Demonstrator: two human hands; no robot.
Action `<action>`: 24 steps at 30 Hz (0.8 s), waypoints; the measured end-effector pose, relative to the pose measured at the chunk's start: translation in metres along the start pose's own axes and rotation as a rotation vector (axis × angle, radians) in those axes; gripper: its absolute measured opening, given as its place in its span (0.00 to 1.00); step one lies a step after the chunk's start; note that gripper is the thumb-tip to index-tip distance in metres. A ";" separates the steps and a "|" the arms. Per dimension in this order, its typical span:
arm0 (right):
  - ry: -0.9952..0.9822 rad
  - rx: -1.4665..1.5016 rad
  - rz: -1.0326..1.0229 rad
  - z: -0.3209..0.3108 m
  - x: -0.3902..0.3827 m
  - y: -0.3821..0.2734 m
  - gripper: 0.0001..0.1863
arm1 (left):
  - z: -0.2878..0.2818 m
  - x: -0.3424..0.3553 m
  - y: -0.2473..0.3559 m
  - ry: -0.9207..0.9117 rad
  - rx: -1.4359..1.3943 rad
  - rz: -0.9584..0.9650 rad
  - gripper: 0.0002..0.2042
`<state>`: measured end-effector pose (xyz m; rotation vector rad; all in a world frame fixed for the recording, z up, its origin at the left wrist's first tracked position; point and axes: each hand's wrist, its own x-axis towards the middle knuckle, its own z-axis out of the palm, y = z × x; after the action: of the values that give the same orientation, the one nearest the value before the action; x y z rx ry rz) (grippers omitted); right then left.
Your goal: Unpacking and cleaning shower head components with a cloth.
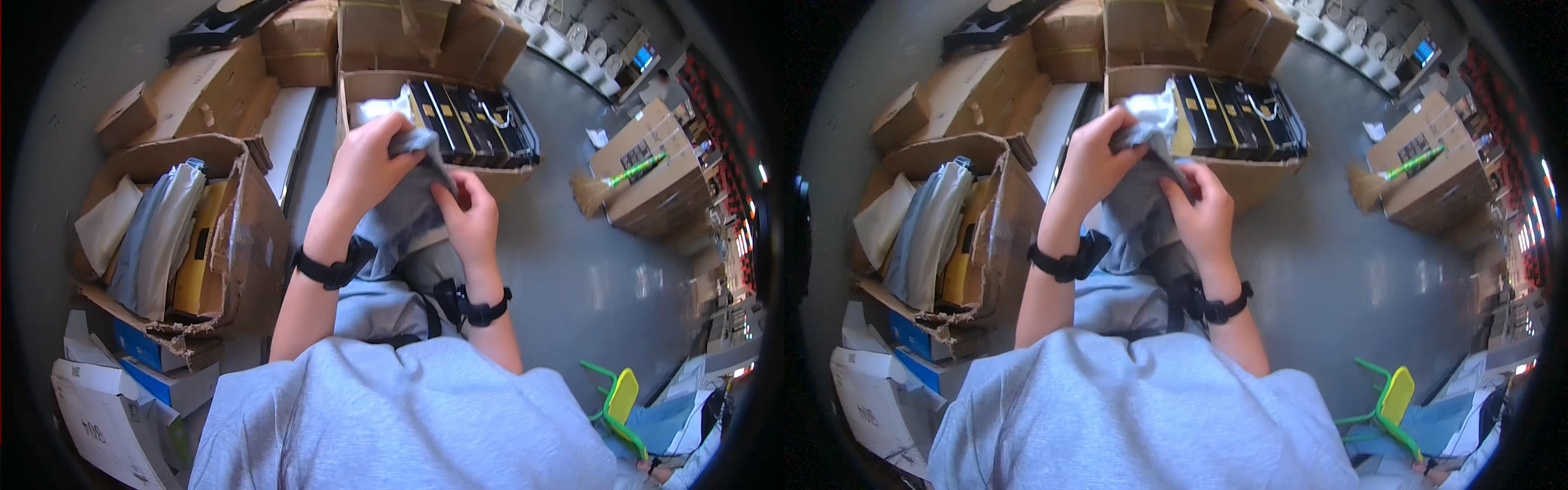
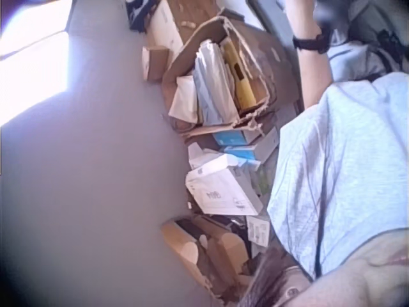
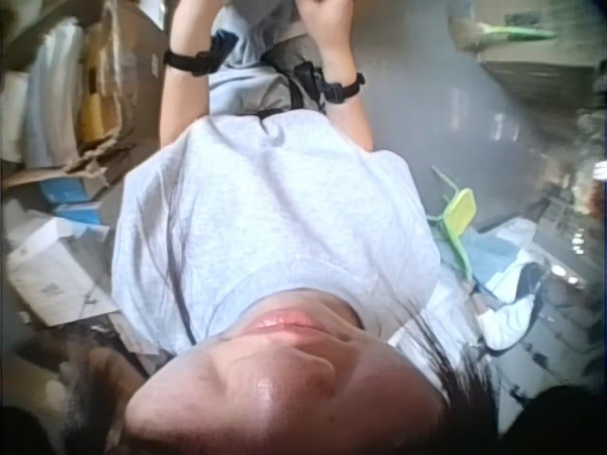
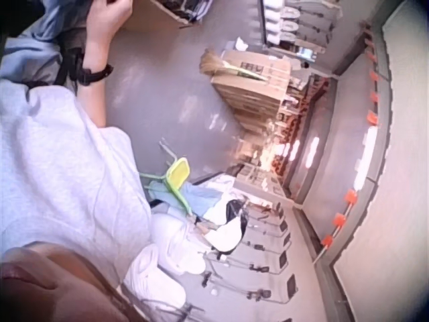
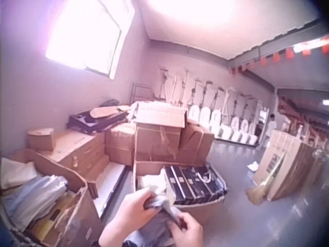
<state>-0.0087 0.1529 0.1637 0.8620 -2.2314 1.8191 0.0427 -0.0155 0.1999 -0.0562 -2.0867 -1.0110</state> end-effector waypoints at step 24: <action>-0.527 0.385 -0.034 -0.032 -0.012 0.017 0.17 | -0.040 -0.022 -0.036 0.284 -0.163 -0.207 0.08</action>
<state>-0.0149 0.1888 0.1519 1.6010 -2.1243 2.2532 0.0707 -0.0614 0.1761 0.2142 -1.7749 -1.2356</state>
